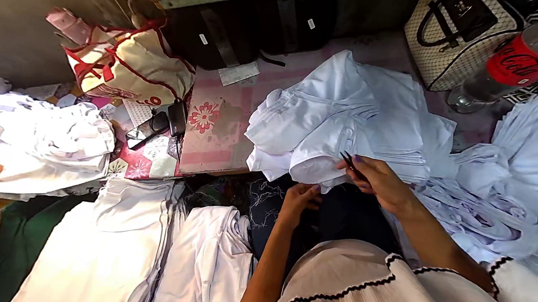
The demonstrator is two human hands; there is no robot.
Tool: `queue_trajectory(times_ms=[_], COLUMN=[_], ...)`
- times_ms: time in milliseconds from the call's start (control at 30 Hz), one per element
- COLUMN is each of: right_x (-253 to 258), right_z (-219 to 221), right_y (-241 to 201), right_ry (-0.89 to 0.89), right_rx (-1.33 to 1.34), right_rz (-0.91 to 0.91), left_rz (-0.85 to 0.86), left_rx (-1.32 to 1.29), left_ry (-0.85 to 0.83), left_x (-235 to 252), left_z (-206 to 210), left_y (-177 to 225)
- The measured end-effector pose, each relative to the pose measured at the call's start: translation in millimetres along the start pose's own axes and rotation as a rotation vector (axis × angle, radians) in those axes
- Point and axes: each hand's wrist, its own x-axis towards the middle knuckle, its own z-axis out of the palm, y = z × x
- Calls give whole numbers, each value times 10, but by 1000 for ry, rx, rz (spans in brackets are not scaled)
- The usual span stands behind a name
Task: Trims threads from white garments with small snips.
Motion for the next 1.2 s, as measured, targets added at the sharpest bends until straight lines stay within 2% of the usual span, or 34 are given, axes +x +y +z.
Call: queue_trajectory(times_ms=[67,133,167,200,267,300,333,367,400,467,500,533,567,600,667,733,800,867,900,933,1000,1067,1100,1133,1200], right_x=[7,-22,-42,-56,-58,-40,-15,20,78,228,296,349,376,383,373,364,382,438,505,607,954,1395,1632,1865,2285], right_z=[44,-37,-114,-197,-309,-314,-277,-208,-112,81,138,150,121,64,-75,-223,-302,-286,-246,-179,3,213,300,367,438], right_y=[-14,-24,-25,-17,36,78,113,152,208,295,295,253,175,92,-67,-174,-242,-361,-458,-590,-846,-1019,-1049,-1012,-663], right_ry=[33,156,213,258,332,357,363,350,338,340,351,354,347,335,272,193,167,220,265,309,384,407,420,420,350], right_rx=[-36,-51,-41,-28,-59,-122,-230,-363,-497,-669,-663,-590,-473,-338,-15,164,110,-212,-396,-526,-608,-586,-600,-645,-771], right_rz=[-89,-167,-174,-168,-163,-179,-205,-238,-276,-302,-293,-266,-211,-146,-25,47,5,-191,-329,-460,-669,-675,-618,-539,-385], left_rz=[50,65,80,84,-30,-147,-214,-189,-41,534,794,954,1007,980,810,717,617,423,439,562,836,943,989,1058,1056], left_rx=[-219,-137,51,346,1010,1203,1287,1306,1271,1081,975,919,925,962,1088,1254,1436,1565,1543,1503,1363,1268,1219,1159,1112], left_ry=[9,-62,-81,-84,-98,-143,-167,-135,-33,234,297,299,273,241,188,177,161,81,106,217,552,773,782,715,421], left_x=[113,80,26,-46,-197,-262,-328,-409,-492,-479,-370,-261,-187,-143,-98,-89,-232,-471,-537,-540,-422,-312,-268,-216,-87], left_z=[57,-55,-176,-317,-528,-560,-541,-464,-338,-51,81,187,261,307,339,326,294,223,111,-48,-317,-335,-233,-79,280], left_y=[-65,-204,-305,-401,-505,-474,-386,-258,-133,-46,-11,49,116,171,277,377,630,1171,1430,1627,1948,2082,2019,1833,1233])
